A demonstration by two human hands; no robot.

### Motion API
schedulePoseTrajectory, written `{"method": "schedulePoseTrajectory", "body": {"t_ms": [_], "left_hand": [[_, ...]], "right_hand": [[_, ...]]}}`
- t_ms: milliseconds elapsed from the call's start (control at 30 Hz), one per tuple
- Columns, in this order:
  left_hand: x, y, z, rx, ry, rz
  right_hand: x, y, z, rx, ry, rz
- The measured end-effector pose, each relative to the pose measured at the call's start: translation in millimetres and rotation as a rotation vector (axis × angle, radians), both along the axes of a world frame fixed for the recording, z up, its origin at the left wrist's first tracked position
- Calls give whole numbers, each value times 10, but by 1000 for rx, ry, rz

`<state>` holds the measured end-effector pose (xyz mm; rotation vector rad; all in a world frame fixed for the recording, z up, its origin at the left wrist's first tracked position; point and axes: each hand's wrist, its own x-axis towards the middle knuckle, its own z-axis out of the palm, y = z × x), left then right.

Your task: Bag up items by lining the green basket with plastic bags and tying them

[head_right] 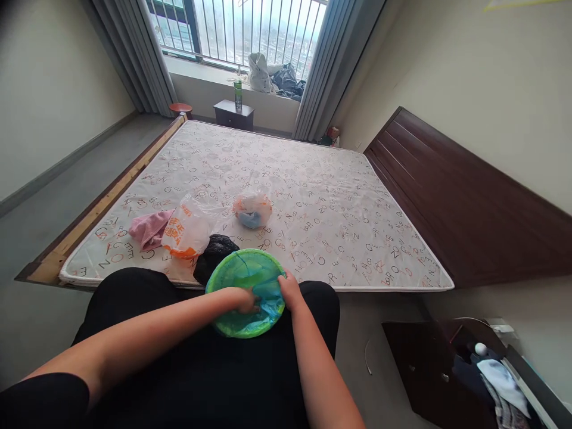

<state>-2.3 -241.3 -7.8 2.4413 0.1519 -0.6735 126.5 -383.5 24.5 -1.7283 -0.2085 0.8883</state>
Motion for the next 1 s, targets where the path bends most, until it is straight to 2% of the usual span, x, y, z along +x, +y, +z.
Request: {"method": "schedulePoseTrajectory", "body": {"t_ms": [100, 200, 267, 300, 333, 400, 500, 600, 667, 767, 867, 933, 1000], "left_hand": [[65, 116, 491, 30, -42, -57], [72, 361, 973, 79, -231, -34], [31, 580, 1165, 130, -391, 43], [-9, 698, 1203, 163, -460, 100], [-64, 817, 1202, 194, -506, 174], [-223, 1038, 1102, 194, -496, 334], [-561, 1282, 840, -27, -279, 473], [-945, 1477, 653, -237, -24, 471], [-1192, 1662, 618, -279, 21, 447], [-1550, 2054, 635, -142, -49, 515], [-1910, 2395, 628, 199, -40, 582], [-2112, 2466, 599, 347, 23, 556], [-2237, 2404, 573, 367, 41, 510]], "right_hand": [[77, -28, -53, 69, 29, -84], [129, -25, -130, 140, 106, -193], [150, -9, -171, 171, 150, -246], [156, 1, -184, 184, 163, -258], [159, 11, -192, 194, 172, -264], [156, 29, -194, 203, 180, -255], [135, 47, -180, 188, 172, -202], [116, 70, -163, 145, 135, -172], [102, 104, -153, 112, 103, -175], [79, 189, -132, 84, 80, -153], [109, 260, -92, 95, 70, -83], [208, 271, -48, 73, 4, -64], [379, 273, 17, 1, -135, -96]]}}
